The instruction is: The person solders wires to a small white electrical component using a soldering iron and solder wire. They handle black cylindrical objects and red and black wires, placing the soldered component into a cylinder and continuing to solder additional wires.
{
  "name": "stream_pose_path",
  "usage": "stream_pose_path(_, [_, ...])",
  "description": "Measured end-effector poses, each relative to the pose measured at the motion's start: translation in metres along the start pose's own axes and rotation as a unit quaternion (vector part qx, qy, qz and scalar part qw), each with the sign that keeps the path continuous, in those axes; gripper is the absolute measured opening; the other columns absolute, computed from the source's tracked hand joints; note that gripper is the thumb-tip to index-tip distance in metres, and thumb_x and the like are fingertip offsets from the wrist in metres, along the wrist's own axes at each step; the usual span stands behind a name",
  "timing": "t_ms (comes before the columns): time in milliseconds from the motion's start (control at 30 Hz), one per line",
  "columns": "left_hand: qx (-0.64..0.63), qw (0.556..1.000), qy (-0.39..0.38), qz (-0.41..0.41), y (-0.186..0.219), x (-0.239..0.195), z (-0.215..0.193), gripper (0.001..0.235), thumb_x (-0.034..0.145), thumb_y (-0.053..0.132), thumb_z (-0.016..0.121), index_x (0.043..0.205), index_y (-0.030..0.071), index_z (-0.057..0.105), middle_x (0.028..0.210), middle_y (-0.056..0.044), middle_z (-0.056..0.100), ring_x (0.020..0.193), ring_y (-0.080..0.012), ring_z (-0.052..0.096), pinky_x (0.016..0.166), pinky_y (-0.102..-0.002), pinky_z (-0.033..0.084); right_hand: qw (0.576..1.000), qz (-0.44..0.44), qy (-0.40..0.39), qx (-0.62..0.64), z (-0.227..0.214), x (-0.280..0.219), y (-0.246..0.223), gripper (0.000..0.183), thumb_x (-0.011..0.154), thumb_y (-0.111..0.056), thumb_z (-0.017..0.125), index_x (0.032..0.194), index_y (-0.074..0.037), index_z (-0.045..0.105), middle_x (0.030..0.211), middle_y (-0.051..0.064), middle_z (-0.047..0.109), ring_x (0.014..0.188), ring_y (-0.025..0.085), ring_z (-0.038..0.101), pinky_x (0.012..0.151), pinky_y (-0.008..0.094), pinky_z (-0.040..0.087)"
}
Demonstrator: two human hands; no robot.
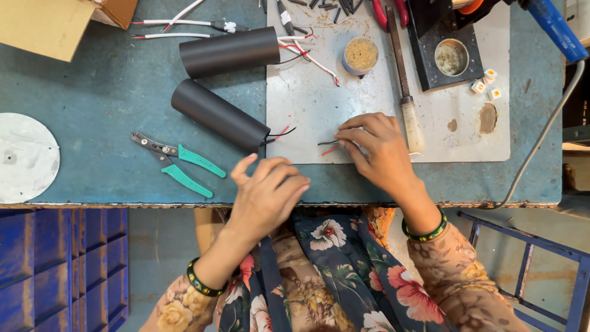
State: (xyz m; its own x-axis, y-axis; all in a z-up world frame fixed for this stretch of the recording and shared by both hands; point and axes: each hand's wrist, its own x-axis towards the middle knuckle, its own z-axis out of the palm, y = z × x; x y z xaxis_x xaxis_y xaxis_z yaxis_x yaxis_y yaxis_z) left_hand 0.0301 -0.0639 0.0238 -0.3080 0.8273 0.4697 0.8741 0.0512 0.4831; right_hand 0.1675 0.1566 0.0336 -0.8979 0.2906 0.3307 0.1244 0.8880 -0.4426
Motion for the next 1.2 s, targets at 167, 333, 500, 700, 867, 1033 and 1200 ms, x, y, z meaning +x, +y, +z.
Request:
stream_pose_path(167, [-0.001, 0.999, 0.019, -0.04, -0.011, -0.017, -0.006, 0.008, 0.091, 0.021, 0.078, 0.099, 0.02, 0.075, 0.101, 0.006, 0.066, 0.11, -0.0157, 0.063, 0.113, -0.05, 0.022, 0.999, -0.024, -0.026, -0.017, 0.005, 0.002, -0.005, 0.02, 0.08, -0.006, 0.079, 0.098, -0.014, 0.078, 0.1, 0.0, 0.067, 0.104, 0.025, 0.06, 0.095, 0.042, 0.042])
stream_pose_path(333, [-0.018, 0.998, 0.027, -0.045, -0.013, -0.016, -0.003, 0.007, 0.091, 0.02, 0.078, 0.098, 0.019, 0.075, 0.101, 0.006, 0.067, 0.112, -0.0164, 0.063, 0.113, -0.05, 0.022, 0.998, -0.036, -0.031, -0.048, 0.01, 0.005, -0.008, 0.023, 0.077, -0.01, 0.083, 0.098, -0.017, 0.08, 0.098, -0.002, 0.066, 0.105, 0.024, 0.058, 0.097, 0.043, 0.039])
stream_pose_path(500, [-0.015, 0.998, 0.039, -0.047, -0.018, -0.015, -0.003, 0.008, 0.091, 0.02, 0.079, 0.098, 0.019, 0.076, 0.101, 0.005, 0.067, 0.113, -0.0171, 0.063, 0.113, -0.05, 0.022, 0.997, -0.038, -0.034, -0.064, 0.015, 0.007, -0.008, 0.021, 0.075, -0.012, 0.084, 0.096, -0.019, 0.081, 0.098, -0.003, 0.066, 0.105, 0.023, 0.058, 0.099, 0.044, 0.037])
stream_pose_path(700, [-0.018, 0.997, 0.042, -0.067, -0.022, -0.017, -0.007, 0.009, 0.091, 0.02, 0.08, 0.098, 0.019, 0.076, 0.1, 0.005, 0.067, 0.11, -0.0156, 0.064, 0.113, -0.049, 0.022, 0.998, -0.032, -0.041, -0.046, 0.014, 0.007, -0.005, 0.021, 0.077, -0.013, 0.085, 0.097, -0.018, 0.081, 0.099, -0.004, 0.067, 0.107, 0.022, 0.058, 0.101, 0.043, 0.036])
stream_pose_path(867, [-0.024, 0.996, 0.041, -0.077, -0.022, -0.017, -0.01, 0.009, 0.091, 0.02, 0.08, 0.098, 0.019, 0.076, 0.101, 0.005, 0.068, 0.108, -0.0151, 0.064, 0.113, -0.049, 0.022, 0.997, -0.035, -0.046, -0.053, 0.01, 0.009, -0.002, 0.018, 0.078, -0.015, 0.085, 0.096, -0.018, 0.081, 0.099, -0.004, 0.067, 0.109, 0.022, 0.057, 0.102, 0.045, 0.035])
stream_pose_path(1033, [-0.028, 0.996, 0.042, -0.078, -0.023, -0.016, -0.011, 0.01, 0.091, 0.019, 0.081, 0.099, 0.019, 0.075, 0.101, 0.005, 0.068, 0.108, -0.0146, 0.064, 0.113, -0.049, 0.022, 0.996, -0.039, -0.05, -0.061, 0.012, 0.011, -0.003, 0.015, 0.08, -0.021, 0.085, 0.095, -0.018, 0.081, 0.098, -0.004, 0.066, 0.108, 0.022, 0.056, 0.102, 0.046, 0.034])
stream_pose_path(1200, [-0.022, 0.996, 0.046, -0.069, -0.023, -0.015, -0.013, 0.01, 0.09, 0.018, 0.081, 0.098, 0.019, 0.076, 0.101, 0.006, 0.068, 0.107, -0.0144, 0.064, 0.113, -0.048, 0.022, 0.996, -0.044, -0.038, -0.067, 0.008, 0.011, -0.002, 0.016, 0.079, -0.02, 0.086, 0.094, -0.018, 0.081, 0.097, -0.004, 0.066, 0.107, 0.022, 0.057, 0.101, 0.047, 0.033])
